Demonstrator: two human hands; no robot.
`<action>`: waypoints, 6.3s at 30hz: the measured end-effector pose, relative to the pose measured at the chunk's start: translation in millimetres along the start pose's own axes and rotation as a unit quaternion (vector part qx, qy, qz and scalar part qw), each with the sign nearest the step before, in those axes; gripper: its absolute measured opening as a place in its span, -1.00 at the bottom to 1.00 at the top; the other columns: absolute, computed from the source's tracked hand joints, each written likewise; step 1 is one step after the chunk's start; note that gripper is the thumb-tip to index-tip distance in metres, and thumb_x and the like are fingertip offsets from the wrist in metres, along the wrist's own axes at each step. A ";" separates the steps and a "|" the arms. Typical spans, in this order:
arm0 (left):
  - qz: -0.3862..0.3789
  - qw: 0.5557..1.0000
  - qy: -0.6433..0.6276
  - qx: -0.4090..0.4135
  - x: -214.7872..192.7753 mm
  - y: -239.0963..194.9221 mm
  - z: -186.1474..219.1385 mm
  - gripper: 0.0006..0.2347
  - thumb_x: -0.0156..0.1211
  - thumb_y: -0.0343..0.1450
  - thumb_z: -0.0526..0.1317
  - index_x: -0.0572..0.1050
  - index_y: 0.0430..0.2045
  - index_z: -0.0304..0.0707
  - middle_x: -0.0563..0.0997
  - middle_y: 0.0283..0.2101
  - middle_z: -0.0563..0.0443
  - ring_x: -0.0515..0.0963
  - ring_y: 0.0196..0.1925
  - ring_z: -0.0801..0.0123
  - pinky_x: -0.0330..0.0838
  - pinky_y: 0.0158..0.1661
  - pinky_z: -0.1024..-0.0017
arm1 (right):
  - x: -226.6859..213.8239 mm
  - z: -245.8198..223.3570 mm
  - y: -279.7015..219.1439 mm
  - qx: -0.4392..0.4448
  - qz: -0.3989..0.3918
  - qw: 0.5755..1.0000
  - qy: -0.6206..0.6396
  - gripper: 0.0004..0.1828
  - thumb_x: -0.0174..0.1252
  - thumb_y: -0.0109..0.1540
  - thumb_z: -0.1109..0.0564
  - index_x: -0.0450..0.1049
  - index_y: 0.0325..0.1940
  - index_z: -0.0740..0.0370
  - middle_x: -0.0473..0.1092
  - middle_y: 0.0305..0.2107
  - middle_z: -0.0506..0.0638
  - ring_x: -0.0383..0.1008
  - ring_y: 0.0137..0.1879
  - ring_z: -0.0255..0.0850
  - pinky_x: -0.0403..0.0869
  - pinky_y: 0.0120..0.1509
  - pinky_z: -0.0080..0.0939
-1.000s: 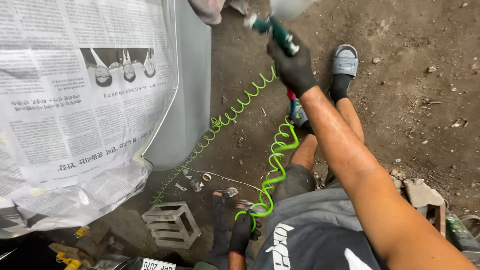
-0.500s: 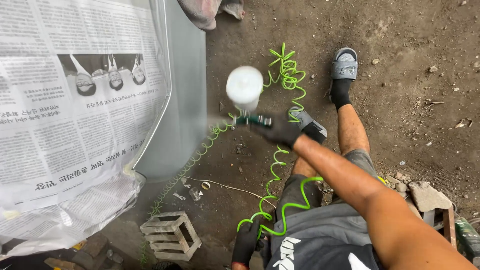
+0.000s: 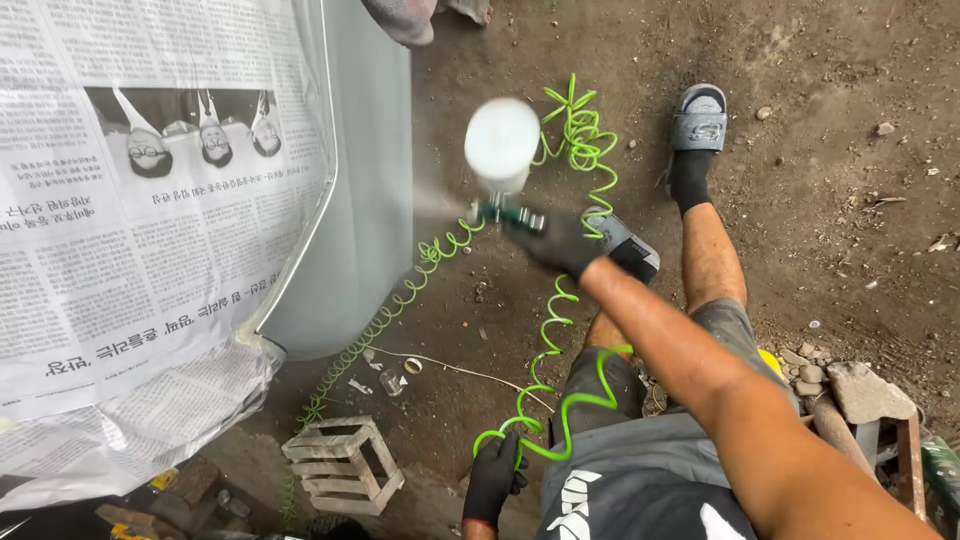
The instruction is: The person uses a spray gun to apply paint to the front bumper and side panels of a silver car. The car is partially covered with newspaper and masking tape to protect adjacent areas. The person moves around the vehicle to cover different sections.
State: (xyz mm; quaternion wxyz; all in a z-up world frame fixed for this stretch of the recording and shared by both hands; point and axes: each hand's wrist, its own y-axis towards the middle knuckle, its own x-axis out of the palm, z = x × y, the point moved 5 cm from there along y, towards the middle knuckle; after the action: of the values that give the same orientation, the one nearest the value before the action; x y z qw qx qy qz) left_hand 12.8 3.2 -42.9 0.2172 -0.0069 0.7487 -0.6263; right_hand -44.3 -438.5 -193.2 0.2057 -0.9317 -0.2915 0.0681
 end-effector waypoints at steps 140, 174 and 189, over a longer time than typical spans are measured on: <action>-0.063 0.954 -0.207 0.206 -43.8 12.1 -134.9 -0.59 0.14 0.39 0.17 0.57 -0.05 -0.06 0.64 -0.33 0.04 0.64 -0.43 0.23 0.55 -0.49 0.25 | 83.0 -249.3 -244.4 -0.166 -0.055 0.929 -0.326 -0.67 0.20 0.35 -0.02 0.47 0.13 0.17 0.54 -0.22 0.23 0.57 -0.08 0.03 0.48 -0.04 0.01; 0.088 0.898 -0.297 0.314 104.7 -42.4 -123.4 -0.73 0.22 0.43 -0.05 0.67 -0.29 -0.30 0.66 -0.42 0.02 0.58 -0.41 0.45 0.45 -0.35 0.37 | -46.5 -207.3 -197.1 0.084 -0.191 0.974 -0.086 -0.63 0.26 0.16 0.06 0.47 0.05 0.09 0.53 -0.45 -0.18 0.51 -0.51 -0.34 0.31 -0.56 -0.28; 0.000 0.920 -0.350 0.174 80.4 -25.8 -152.9 -0.72 0.17 0.44 -0.04 0.63 -0.28 -0.30 0.62 -0.47 -0.03 0.57 -0.51 0.37 0.44 -0.46 0.38 | -47.0 -248.4 -111.7 0.066 -0.086 0.992 -0.059 -0.75 0.24 0.26 -0.05 0.58 -0.12 0.14 0.37 -0.59 -0.13 0.34 -0.56 -0.34 0.34 -0.49 -0.25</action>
State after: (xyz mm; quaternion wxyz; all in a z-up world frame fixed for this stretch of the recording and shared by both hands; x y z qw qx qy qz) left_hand -117.8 117.9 -25.5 0.4634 -0.1881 0.5043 -0.7040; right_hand -79.1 -467.4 79.5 0.2545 -0.8819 -0.3769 0.1244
